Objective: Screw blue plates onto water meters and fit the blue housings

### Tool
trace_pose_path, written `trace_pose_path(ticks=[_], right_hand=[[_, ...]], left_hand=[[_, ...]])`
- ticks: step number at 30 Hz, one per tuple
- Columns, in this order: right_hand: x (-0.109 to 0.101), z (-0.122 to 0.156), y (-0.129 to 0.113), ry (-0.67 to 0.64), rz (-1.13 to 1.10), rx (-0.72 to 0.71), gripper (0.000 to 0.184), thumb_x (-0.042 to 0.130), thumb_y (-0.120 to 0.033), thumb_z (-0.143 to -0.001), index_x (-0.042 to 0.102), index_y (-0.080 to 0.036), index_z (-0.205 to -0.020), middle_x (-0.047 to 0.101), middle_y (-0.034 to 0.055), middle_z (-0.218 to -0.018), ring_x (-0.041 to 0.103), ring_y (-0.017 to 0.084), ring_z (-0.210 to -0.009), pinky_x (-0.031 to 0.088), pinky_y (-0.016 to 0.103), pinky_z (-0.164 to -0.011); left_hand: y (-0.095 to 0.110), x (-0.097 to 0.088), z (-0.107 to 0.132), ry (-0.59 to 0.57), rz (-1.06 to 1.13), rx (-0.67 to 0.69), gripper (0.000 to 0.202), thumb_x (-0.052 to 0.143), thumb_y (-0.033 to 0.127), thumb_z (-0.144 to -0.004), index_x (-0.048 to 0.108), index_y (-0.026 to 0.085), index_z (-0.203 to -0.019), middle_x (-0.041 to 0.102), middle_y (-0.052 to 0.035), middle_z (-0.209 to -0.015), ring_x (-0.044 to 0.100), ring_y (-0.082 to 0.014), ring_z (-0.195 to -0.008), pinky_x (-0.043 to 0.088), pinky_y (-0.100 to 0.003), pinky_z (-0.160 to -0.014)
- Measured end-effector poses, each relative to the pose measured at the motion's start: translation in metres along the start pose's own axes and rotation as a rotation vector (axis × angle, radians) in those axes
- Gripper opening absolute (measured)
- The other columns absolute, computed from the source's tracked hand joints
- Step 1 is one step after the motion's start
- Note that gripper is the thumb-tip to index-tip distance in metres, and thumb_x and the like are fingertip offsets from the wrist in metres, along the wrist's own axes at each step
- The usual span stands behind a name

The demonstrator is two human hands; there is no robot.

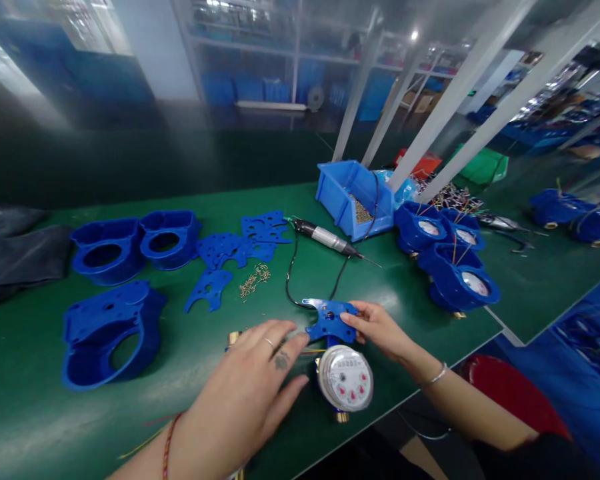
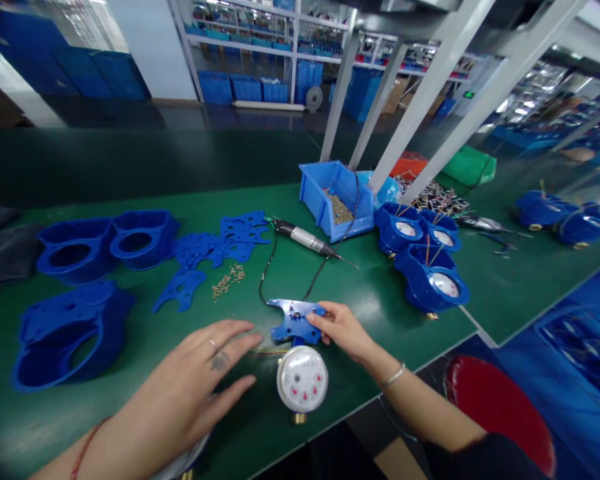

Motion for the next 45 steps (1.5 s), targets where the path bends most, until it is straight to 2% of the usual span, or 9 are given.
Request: trace_pose_path(ticks=[5, 10, 15, 20, 23, 29, 33, 39, 45], right_hand=[[-0.004, 0.002, 0.010, -0.081, -0.037, 0.054, 0.054, 0.072, -0.052, -0.067, 0.061, -0.012, -0.101, 0.047, -0.0059, -0.054, 0.037, 0.005, -0.043, 0.025, 0.018, -0.040], [-0.005, 0.003, 0.017, -0.032, -0.068, 0.039, 0.053, 0.072, -0.051, -0.069, 0.054, -0.015, -0.104, 0.050, -0.0055, -0.060, 0.037, 0.005, -0.044, 0.027, 0.018, -0.040], [0.018, 0.009, 0.017, -0.066, -0.092, -0.005, 0.048, 0.068, -0.053, -0.073, 0.054, -0.017, -0.102, 0.058, 0.0000, -0.075, 0.051, 0.009, -0.060, 0.042, 0.023, -0.056], [0.036, 0.012, 0.016, -0.146, -0.029, -0.015, 0.046, 0.067, -0.048, -0.074, 0.058, -0.015, -0.105, 0.049, -0.0036, -0.063, 0.041, 0.008, -0.052, 0.033, 0.022, -0.050], [0.034, 0.011, 0.013, -0.131, 0.047, -0.030, 0.041, 0.067, -0.043, -0.075, 0.062, -0.014, -0.102, 0.040, -0.0057, -0.056, 0.033, 0.007, -0.050, 0.025, 0.021, -0.047], [0.032, 0.011, 0.005, -0.102, 0.159, -0.046, 0.036, 0.066, -0.040, -0.075, 0.065, -0.012, -0.097, 0.041, -0.0044, -0.056, 0.033, 0.007, -0.050, 0.024, 0.022, -0.046], [0.033, 0.011, 0.005, -0.101, 0.190, -0.048, 0.035, 0.065, -0.040, -0.075, 0.066, -0.013, -0.096, 0.042, -0.0041, -0.056, 0.033, 0.007, -0.049, 0.024, 0.021, -0.044], [0.031, 0.007, 0.012, -0.145, 0.194, -0.059, 0.038, 0.064, -0.042, -0.076, 0.065, -0.013, -0.100, 0.043, -0.0040, -0.056, 0.034, 0.007, -0.048, 0.026, 0.020, -0.044], [0.029, 0.003, 0.009, -0.186, 0.211, -0.074, 0.040, 0.064, -0.044, -0.076, 0.065, -0.014, -0.102, 0.041, -0.0050, -0.054, 0.033, 0.007, -0.047, 0.028, 0.020, -0.044]], left_hand=[[0.040, 0.036, -0.013, -0.188, 0.036, 0.192, 0.053, 0.065, 0.038, -0.080, 0.051, 0.017, -0.126, 0.059, -0.0116, -0.127, 0.058, -0.0302, -0.113, 0.054, -0.045, -0.088], [0.056, 0.062, -0.019, -0.119, -0.060, 0.252, 0.034, 0.045, 0.025, -0.094, 0.053, 0.016, -0.126, 0.056, -0.0106, -0.131, 0.053, -0.0270, -0.120, 0.050, -0.039, -0.096], [0.060, 0.054, -0.011, -0.088, -0.120, 0.226, 0.029, 0.044, 0.023, -0.093, 0.061, 0.017, -0.116, 0.066, -0.0115, -0.116, 0.064, -0.0257, -0.104, 0.058, -0.035, -0.082], [0.060, 0.044, 0.009, -0.074, -0.163, 0.231, 0.030, 0.044, 0.024, -0.093, 0.059, 0.020, -0.118, 0.068, -0.0093, -0.114, 0.066, -0.0250, -0.101, 0.060, -0.031, -0.076], [0.059, 0.046, 0.014, -0.122, -0.145, 0.216, 0.032, 0.045, 0.023, -0.092, 0.057, 0.019, -0.121, 0.066, -0.0099, -0.118, 0.064, -0.0270, -0.104, 0.060, -0.034, -0.078], [0.059, 0.052, 0.018, -0.083, -0.099, 0.139, 0.034, 0.044, 0.021, -0.092, 0.055, 0.014, -0.124, 0.062, -0.0069, -0.125, 0.060, -0.0253, -0.112, 0.056, -0.033, -0.087], [0.058, 0.051, 0.019, -0.076, -0.054, 0.131, 0.036, 0.046, 0.021, -0.091, 0.054, 0.013, -0.125, 0.062, -0.0092, -0.124, 0.059, -0.0255, -0.113, 0.056, -0.034, -0.088], [0.053, 0.048, 0.013, -0.137, -0.020, -0.005, 0.058, 0.072, 0.036, -0.073, 0.054, 0.024, -0.126, 0.059, -0.0207, -0.123, 0.060, -0.0375, -0.109, 0.058, -0.048, -0.078], [0.052, 0.051, 0.015, -0.160, 0.027, -0.030, 0.057, 0.071, 0.038, -0.074, 0.054, 0.027, -0.127, 0.060, -0.0192, -0.123, 0.058, -0.0366, -0.113, 0.056, -0.050, -0.083]])
Point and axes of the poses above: each hand's wrist, its own z-axis away from the middle knuckle, its own x-axis out of the palm, y = z × x, the point moved 5 cm from there along -z, towards the middle knuckle
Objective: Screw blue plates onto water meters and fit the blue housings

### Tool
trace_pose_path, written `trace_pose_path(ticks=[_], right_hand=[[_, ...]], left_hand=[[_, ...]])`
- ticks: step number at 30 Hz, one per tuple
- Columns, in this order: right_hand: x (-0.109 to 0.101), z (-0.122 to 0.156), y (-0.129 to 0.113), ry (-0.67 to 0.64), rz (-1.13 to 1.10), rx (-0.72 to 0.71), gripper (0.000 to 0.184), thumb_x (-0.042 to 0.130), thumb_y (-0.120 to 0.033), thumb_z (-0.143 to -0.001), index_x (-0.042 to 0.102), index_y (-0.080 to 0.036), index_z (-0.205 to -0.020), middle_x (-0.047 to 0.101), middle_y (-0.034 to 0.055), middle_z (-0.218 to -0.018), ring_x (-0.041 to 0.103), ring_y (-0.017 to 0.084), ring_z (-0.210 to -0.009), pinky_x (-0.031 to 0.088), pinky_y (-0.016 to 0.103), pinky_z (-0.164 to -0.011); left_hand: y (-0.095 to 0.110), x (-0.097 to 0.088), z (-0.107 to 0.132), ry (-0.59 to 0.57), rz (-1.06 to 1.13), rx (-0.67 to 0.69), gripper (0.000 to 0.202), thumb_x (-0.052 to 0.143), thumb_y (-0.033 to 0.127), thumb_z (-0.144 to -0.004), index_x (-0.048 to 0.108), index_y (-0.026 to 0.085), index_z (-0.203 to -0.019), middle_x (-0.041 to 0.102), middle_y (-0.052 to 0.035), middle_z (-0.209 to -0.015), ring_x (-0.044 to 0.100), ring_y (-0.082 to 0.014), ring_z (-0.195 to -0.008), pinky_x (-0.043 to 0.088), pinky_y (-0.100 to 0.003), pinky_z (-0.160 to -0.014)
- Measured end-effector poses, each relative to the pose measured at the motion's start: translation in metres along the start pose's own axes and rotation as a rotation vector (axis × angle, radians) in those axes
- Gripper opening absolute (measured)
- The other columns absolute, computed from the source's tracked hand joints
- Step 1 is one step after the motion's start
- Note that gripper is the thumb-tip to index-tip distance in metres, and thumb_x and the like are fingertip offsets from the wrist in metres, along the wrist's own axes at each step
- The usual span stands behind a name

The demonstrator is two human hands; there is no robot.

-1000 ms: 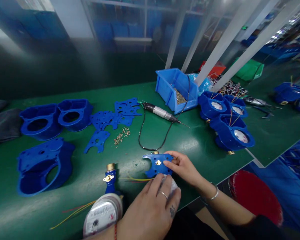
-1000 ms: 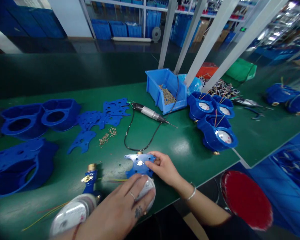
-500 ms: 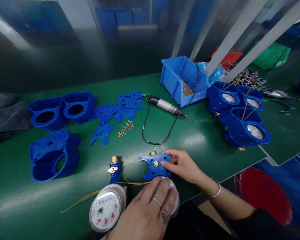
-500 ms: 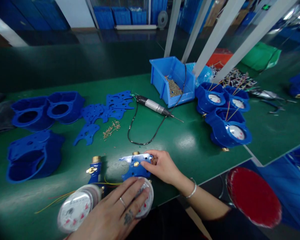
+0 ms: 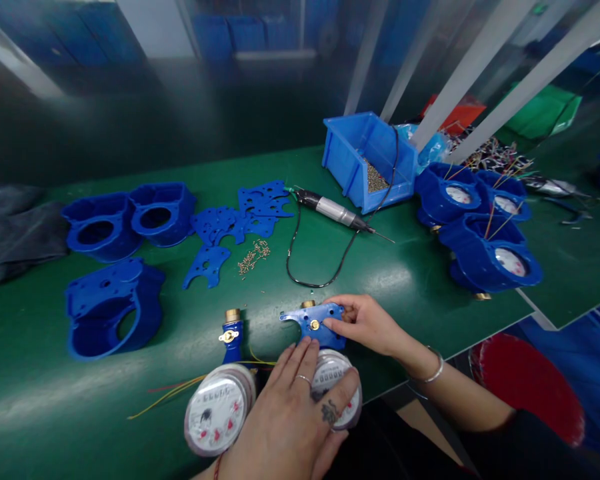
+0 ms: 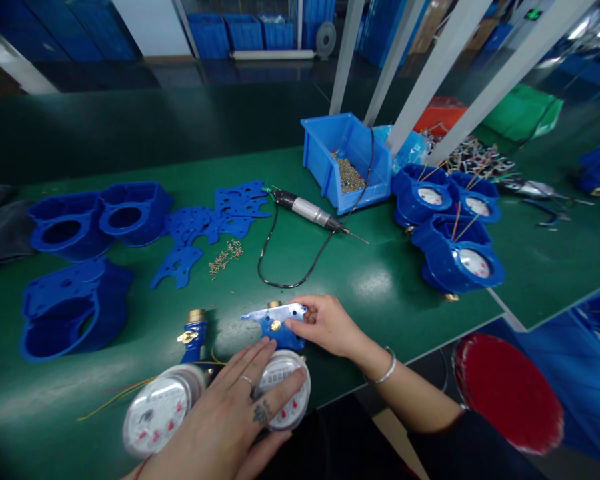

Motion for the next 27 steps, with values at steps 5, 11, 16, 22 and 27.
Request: trace_pose_path(ticks=[5, 11, 16, 22, 27], right_hand=[[0.002, 0.001, -0.003, 0.009, 0.065, -0.013, 0.042, 0.061, -0.046, -0.078, 0.065, -0.013, -0.104, 0.039, -0.0059, -0.051, 0.032, 0.007, -0.045, 0.026, 0.021, -0.043], [-0.037, 0.007, -0.029, 0.335, 0.349, -0.153, 0.065, 0.059, -0.050, -0.080, 0.043, -0.018, -0.135, 0.058, 0.0077, -0.098, 0.057, 0.015, -0.069, 0.047, 0.028, -0.058], [-0.078, -0.048, -0.072, 0.618, 1.009, -0.224, 0.068, 0.053, -0.044, -0.087, 0.032, -0.008, -0.140, 0.042, 0.0206, -0.136, 0.043, 0.032, -0.123, 0.038, 0.044, -0.103], [-0.100, -0.149, -0.074, 0.599, 1.041, -0.083, 0.051, 0.061, -0.035, -0.086, 0.046, -0.012, -0.129, 0.050, 0.0160, -0.127, 0.052, 0.028, -0.112, 0.045, 0.048, -0.093], [-0.111, -0.161, -0.075, 0.597, 0.932, -0.213, 0.032, 0.056, -0.034, -0.090, 0.055, -0.014, -0.115, 0.058, 0.0089, -0.114, 0.059, 0.020, -0.100, 0.051, 0.042, -0.085]], left_hand=[[-0.001, 0.002, 0.002, -0.002, 0.003, -0.001, 0.060, 0.073, 0.036, -0.072, 0.053, 0.026, -0.127, 0.059, -0.0214, -0.123, 0.059, -0.0367, -0.111, 0.056, -0.048, -0.081], [-0.002, 0.006, 0.003, 0.031, -0.081, 0.020, 0.063, 0.067, 0.050, -0.076, 0.048, 0.030, -0.132, 0.056, -0.0189, -0.128, 0.054, -0.0373, -0.117, 0.055, -0.049, -0.083], [0.004, 0.004, -0.003, 0.042, -0.144, 0.059, 0.061, 0.065, 0.053, -0.077, 0.051, 0.025, -0.130, 0.054, -0.0210, -0.131, 0.051, -0.0396, -0.120, 0.052, -0.056, -0.086], [0.009, -0.012, 0.007, 0.154, -0.118, 0.134, 0.049, 0.060, 0.045, -0.083, 0.053, 0.021, -0.125, 0.060, -0.0167, -0.126, 0.057, -0.0319, -0.115, 0.054, -0.049, -0.086], [-0.012, -0.045, 0.034, 0.433, -0.048, -0.065, 0.026, 0.047, 0.024, -0.090, 0.058, 0.019, -0.114, 0.062, -0.0121, -0.119, 0.061, -0.0214, -0.109, 0.055, -0.035, -0.086]])
Point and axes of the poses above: each hand's wrist, its own z-axis away from the middle knuckle, its own x-axis out of the palm, y = z × x, the point moved 5 cm from there along -z, towards the middle knuckle
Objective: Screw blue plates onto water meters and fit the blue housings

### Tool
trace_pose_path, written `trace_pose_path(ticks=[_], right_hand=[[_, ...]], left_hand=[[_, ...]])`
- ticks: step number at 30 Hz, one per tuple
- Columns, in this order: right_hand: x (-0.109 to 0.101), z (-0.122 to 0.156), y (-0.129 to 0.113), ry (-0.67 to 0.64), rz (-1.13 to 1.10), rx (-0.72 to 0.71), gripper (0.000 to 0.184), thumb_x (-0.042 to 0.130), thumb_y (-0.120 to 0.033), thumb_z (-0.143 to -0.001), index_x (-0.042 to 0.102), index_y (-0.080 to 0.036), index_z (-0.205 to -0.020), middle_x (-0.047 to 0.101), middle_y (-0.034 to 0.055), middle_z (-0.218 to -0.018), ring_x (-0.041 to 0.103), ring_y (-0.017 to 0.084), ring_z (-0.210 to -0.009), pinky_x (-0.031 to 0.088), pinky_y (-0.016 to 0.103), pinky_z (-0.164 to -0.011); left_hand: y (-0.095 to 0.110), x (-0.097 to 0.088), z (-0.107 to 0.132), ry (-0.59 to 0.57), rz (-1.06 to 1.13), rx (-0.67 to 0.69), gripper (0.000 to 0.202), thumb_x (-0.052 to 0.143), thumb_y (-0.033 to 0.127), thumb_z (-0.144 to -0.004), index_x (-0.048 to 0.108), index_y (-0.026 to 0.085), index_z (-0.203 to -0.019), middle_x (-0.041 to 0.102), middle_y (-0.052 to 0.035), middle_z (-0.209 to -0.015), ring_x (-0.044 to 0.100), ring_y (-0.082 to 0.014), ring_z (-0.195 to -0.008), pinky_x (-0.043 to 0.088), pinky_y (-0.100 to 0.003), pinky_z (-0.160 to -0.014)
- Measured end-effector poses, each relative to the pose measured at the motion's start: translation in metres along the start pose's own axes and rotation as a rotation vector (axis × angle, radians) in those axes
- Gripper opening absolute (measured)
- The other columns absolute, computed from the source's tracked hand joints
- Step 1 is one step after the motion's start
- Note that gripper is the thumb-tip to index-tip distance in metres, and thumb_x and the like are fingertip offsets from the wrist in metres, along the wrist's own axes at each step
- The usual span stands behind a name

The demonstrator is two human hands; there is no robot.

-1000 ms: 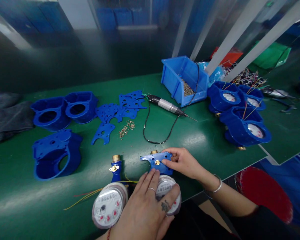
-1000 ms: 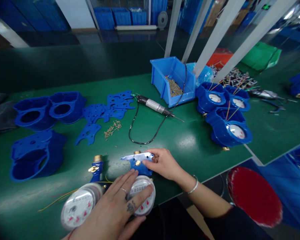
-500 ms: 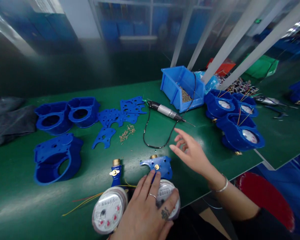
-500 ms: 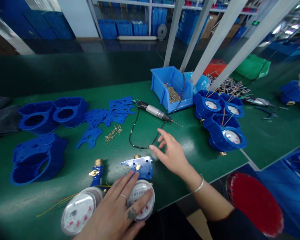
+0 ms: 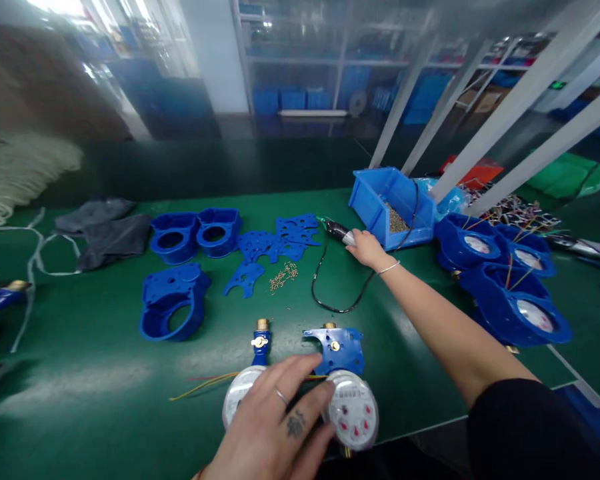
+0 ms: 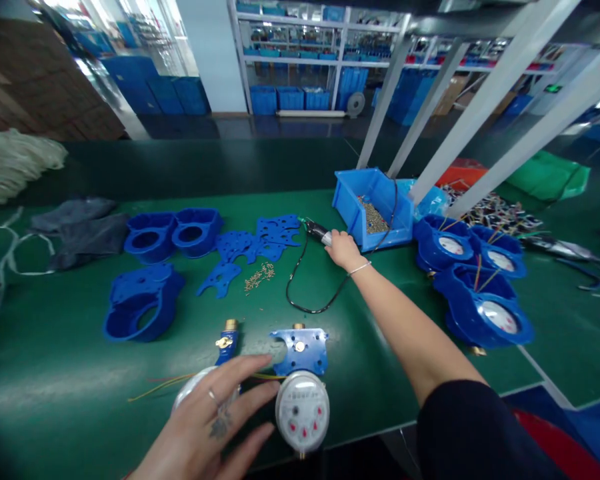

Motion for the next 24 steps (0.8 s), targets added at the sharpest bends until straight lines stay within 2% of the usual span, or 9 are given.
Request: trace_pose_path(ticks=[3, 5, 7, 10, 13, 15, 18, 21, 24], right_hand=[[-0.030, 0.016, 0.004, 0.180, -0.149, -0.092, 0.040, 0.059, -0.034, -0.087, 0.053, -0.011, -0.119, 0.059, 0.0136, -0.113, 0.057, 0.025, -0.105, 0.046, 0.046, -0.093], [-0.057, 0.033, 0.008, 0.350, -0.275, -0.147, 0.050, 0.060, -0.037, -0.083, 0.048, -0.011, -0.124, 0.056, 0.0175, -0.117, 0.054, 0.029, -0.111, 0.042, 0.048, -0.097], [-0.085, 0.051, 0.009, 0.538, -0.419, -0.182, 0.053, 0.058, -0.041, -0.082, 0.043, -0.016, -0.126, 0.055, 0.0168, -0.120, 0.055, 0.029, -0.111, 0.043, 0.048, -0.096], [-0.124, 0.076, 0.005, 0.873, -0.737, -0.274, 0.042, 0.054, -0.043, -0.082, 0.041, -0.025, -0.117, 0.057, 0.0083, -0.108, 0.061, 0.023, -0.094, 0.048, 0.044, -0.087], [-0.151, 0.093, -0.007, 1.135, -1.086, -0.372, 0.038, 0.054, -0.043, -0.074, 0.041, -0.031, -0.108, 0.054, -0.0034, -0.082, 0.056, 0.012, -0.065, 0.049, 0.031, -0.067], [-0.159, 0.095, -0.018, 1.095, -1.288, -0.363, 0.037, 0.056, -0.041, -0.068, 0.046, -0.029, -0.102, 0.045, -0.0070, -0.065, 0.043, 0.009, -0.048, 0.042, 0.024, -0.052], [-0.158, 0.092, -0.039, 0.827, -1.495, -0.294, 0.033, 0.061, -0.042, -0.059, 0.053, -0.023, -0.084, 0.036, -0.0085, -0.052, 0.031, 0.007, -0.038, 0.038, 0.024, -0.042], [-0.139, 0.091, -0.064, 0.546, -1.694, -0.263, 0.030, 0.067, -0.040, -0.056, 0.055, -0.023, -0.077, 0.037, -0.0089, -0.050, 0.034, 0.007, -0.040, 0.042, 0.024, -0.045], [-0.108, 0.095, -0.090, 0.329, -1.825, -0.269, 0.021, 0.068, -0.032, -0.058, 0.059, -0.022, -0.074, 0.045, -0.0073, -0.052, 0.043, 0.008, -0.046, 0.046, 0.023, -0.052]], left_hand=[[-0.037, -0.018, 0.008, 0.081, -0.005, -0.159, 0.022, 0.049, 0.021, -0.089, 0.059, 0.020, -0.109, 0.063, -0.0092, -0.113, 0.063, -0.0179, -0.102, 0.054, -0.030, -0.086], [-0.070, -0.025, 0.013, 0.116, -0.045, -0.240, 0.018, 0.051, 0.023, -0.089, 0.062, 0.021, -0.104, 0.065, -0.0072, -0.105, 0.064, -0.0178, -0.096, 0.053, -0.030, -0.085], [-0.108, -0.026, 0.016, 0.141, -0.064, -0.332, 0.019, 0.049, 0.030, -0.091, 0.065, 0.020, -0.095, 0.067, -0.0065, -0.095, 0.065, -0.0189, -0.089, 0.053, -0.032, -0.081], [-0.158, -0.013, 0.015, -0.022, -0.042, -0.489, 0.031, 0.042, 0.037, -0.092, 0.066, 0.018, -0.090, 0.068, -0.0074, -0.088, 0.065, -0.0196, -0.078, 0.053, -0.031, -0.070], [-0.177, 0.006, -0.001, -0.218, -0.006, -0.490, 0.026, 0.045, 0.030, -0.088, 0.067, 0.016, -0.092, 0.068, -0.0068, -0.087, 0.063, -0.0176, -0.073, 0.050, -0.028, -0.066], [-0.176, 0.017, -0.018, -0.339, 0.018, -0.432, 0.018, 0.053, 0.025, -0.082, 0.068, 0.017, -0.089, 0.068, -0.0040, -0.081, 0.062, -0.0160, -0.072, 0.048, -0.025, -0.067], [-0.170, 0.033, -0.040, -0.517, 0.019, -0.365, 0.010, 0.062, 0.021, -0.074, 0.070, 0.019, -0.079, 0.065, -0.0012, -0.072, 0.060, -0.0159, -0.070, 0.044, -0.024, -0.064], [-0.170, 0.043, -0.055, -0.617, -0.033, -0.375, 0.008, 0.064, 0.024, -0.073, 0.070, 0.019, -0.071, 0.065, -0.0030, -0.070, 0.059, -0.0169, -0.069, 0.041, -0.025, -0.061], [-0.173, 0.050, -0.061, -0.682, -0.072, -0.418, 0.011, 0.063, 0.024, -0.078, 0.068, 0.016, -0.074, 0.064, -0.0029, -0.070, 0.058, -0.0154, -0.065, 0.043, -0.027, -0.061]])
Point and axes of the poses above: each hand's wrist, its own z-axis away from the middle knuckle, its own x-axis out of the palm, y = z × x, the point moved 5 cm from there along -z, towards the middle knuckle
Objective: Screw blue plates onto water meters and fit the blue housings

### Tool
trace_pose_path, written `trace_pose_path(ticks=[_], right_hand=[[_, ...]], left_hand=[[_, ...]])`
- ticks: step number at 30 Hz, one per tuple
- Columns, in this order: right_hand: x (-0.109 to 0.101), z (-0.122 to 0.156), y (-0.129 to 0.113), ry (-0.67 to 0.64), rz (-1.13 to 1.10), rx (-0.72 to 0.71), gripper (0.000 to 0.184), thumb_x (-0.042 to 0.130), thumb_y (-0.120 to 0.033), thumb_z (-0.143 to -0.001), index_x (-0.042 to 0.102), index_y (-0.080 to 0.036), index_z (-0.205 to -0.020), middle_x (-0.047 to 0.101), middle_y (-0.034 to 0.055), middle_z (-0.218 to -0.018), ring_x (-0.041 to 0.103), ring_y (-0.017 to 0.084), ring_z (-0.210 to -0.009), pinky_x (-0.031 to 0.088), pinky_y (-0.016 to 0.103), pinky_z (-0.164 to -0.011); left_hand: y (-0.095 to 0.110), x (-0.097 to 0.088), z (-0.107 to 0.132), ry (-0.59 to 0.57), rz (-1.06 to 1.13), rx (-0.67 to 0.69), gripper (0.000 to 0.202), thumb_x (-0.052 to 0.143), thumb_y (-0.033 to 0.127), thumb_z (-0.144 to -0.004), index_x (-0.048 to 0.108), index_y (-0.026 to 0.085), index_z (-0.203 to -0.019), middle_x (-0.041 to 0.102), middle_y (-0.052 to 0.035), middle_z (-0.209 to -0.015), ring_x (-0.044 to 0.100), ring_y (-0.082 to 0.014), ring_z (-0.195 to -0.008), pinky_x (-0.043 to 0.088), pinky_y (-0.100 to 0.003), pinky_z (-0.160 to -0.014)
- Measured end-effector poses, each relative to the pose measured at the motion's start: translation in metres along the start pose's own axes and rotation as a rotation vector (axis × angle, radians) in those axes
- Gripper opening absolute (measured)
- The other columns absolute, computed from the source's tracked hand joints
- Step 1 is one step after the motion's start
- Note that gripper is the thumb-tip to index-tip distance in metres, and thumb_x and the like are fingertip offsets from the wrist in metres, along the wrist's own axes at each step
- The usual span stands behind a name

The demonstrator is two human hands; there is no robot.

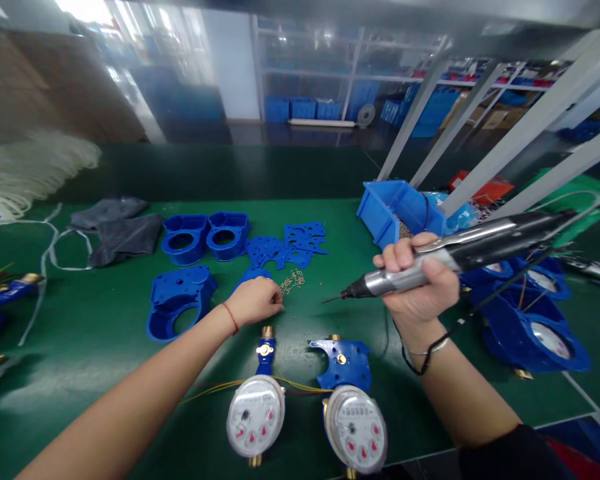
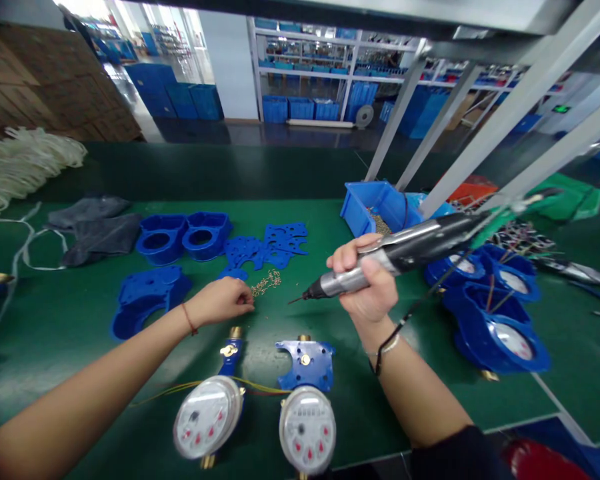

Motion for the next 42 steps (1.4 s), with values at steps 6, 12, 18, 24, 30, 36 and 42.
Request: trace_pose_path(ticks=[6, 12, 18, 24, 30, 36, 42], right_hand=[[0.011, 0.038, 0.048, -0.046, -0.009, 0.101, 0.019, 0.066, -0.029, -0.070, 0.061, -0.022, -0.086, 0.052, -0.0060, -0.055, 0.047, 0.009, -0.047, 0.042, 0.024, -0.052], [0.007, 0.044, 0.070, -0.024, -0.012, 0.089, 0.016, 0.064, -0.030, -0.074, 0.058, -0.022, -0.086, 0.052, -0.0055, -0.058, 0.048, 0.010, -0.051, 0.042, 0.026, -0.055], [0.006, 0.043, 0.080, -0.027, 0.002, 0.083, 0.015, 0.062, -0.028, -0.077, 0.057, -0.022, -0.089, 0.053, -0.0052, -0.059, 0.050, 0.010, -0.051, 0.042, 0.026, -0.056], [0.005, 0.043, 0.079, -0.034, 0.025, 0.083, 0.016, 0.063, -0.029, -0.076, 0.056, -0.021, -0.087, 0.053, -0.0053, -0.058, 0.050, 0.010, -0.050, 0.042, 0.027, -0.054], [0.006, 0.041, 0.082, -0.025, 0.045, 0.085, 0.019, 0.064, -0.031, -0.074, 0.054, -0.021, -0.086, 0.052, -0.0052, -0.058, 0.049, 0.010, -0.049, 0.042, 0.027, -0.053], [0.005, 0.042, 0.083, -0.016, 0.050, 0.088, 0.018, 0.063, -0.031, -0.075, 0.054, -0.021, -0.086, 0.053, -0.0056, -0.058, 0.049, 0.010, -0.049, 0.043, 0.027, -0.053], [0.008, 0.039, 0.072, -0.015, 0.028, 0.067, 0.015, 0.064, -0.028, -0.074, 0.057, -0.021, -0.085, 0.053, -0.0052, -0.057, 0.050, 0.010, -0.050, 0.042, 0.026, -0.053]], left_hand=[[0.005, 0.010, -0.006, -0.162, 0.028, 0.080, 0.008, 0.066, 0.022, -0.080, 0.067, 0.014, -0.082, 0.067, -0.0006, -0.077, 0.060, -0.0129, -0.069, 0.047, -0.027, -0.065], [0.001, 0.004, -0.009, -0.218, -0.092, 0.026, 0.009, 0.070, 0.027, -0.070, 0.074, 0.021, -0.075, 0.069, -0.0012, -0.070, 0.060, -0.0154, -0.064, 0.035, -0.024, -0.051], [0.018, 0.001, -0.024, -0.430, -0.205, 0.071, 0.011, 0.078, 0.030, -0.063, 0.074, 0.022, -0.068, 0.068, 0.0001, -0.064, 0.061, -0.0154, -0.062, 0.036, -0.024, -0.050], [0.031, 0.010, -0.027, -0.570, -0.348, 0.084, 0.016, 0.077, 0.028, -0.069, 0.069, 0.016, -0.077, 0.069, -0.0033, -0.080, 0.064, -0.0180, -0.078, 0.050, -0.031, -0.069], [0.028, 0.014, -0.023, -0.576, -0.403, 0.078, 0.017, 0.066, 0.031, -0.084, 0.064, 0.014, -0.086, 0.066, -0.0044, -0.093, 0.063, -0.0187, -0.090, 0.052, -0.037, -0.080], [0.026, 0.014, -0.020, -0.475, -0.348, 0.062, 0.021, 0.061, 0.034, -0.087, 0.064, 0.014, -0.090, 0.066, -0.0049, -0.094, 0.063, -0.0184, -0.088, 0.052, -0.038, -0.080], [0.027, 0.013, -0.023, -0.331, -0.177, 0.004, 0.015, 0.066, 0.027, -0.081, 0.061, 0.014, -0.080, 0.063, -0.0043, -0.088, 0.060, -0.0186, -0.086, 0.049, -0.038, -0.079]])
Point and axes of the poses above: each hand's wrist, its own z-axis away from the middle knuckle, its own x-axis out of the palm, y = z × x, the point moved 5 cm from there along -z, towards the middle knuckle
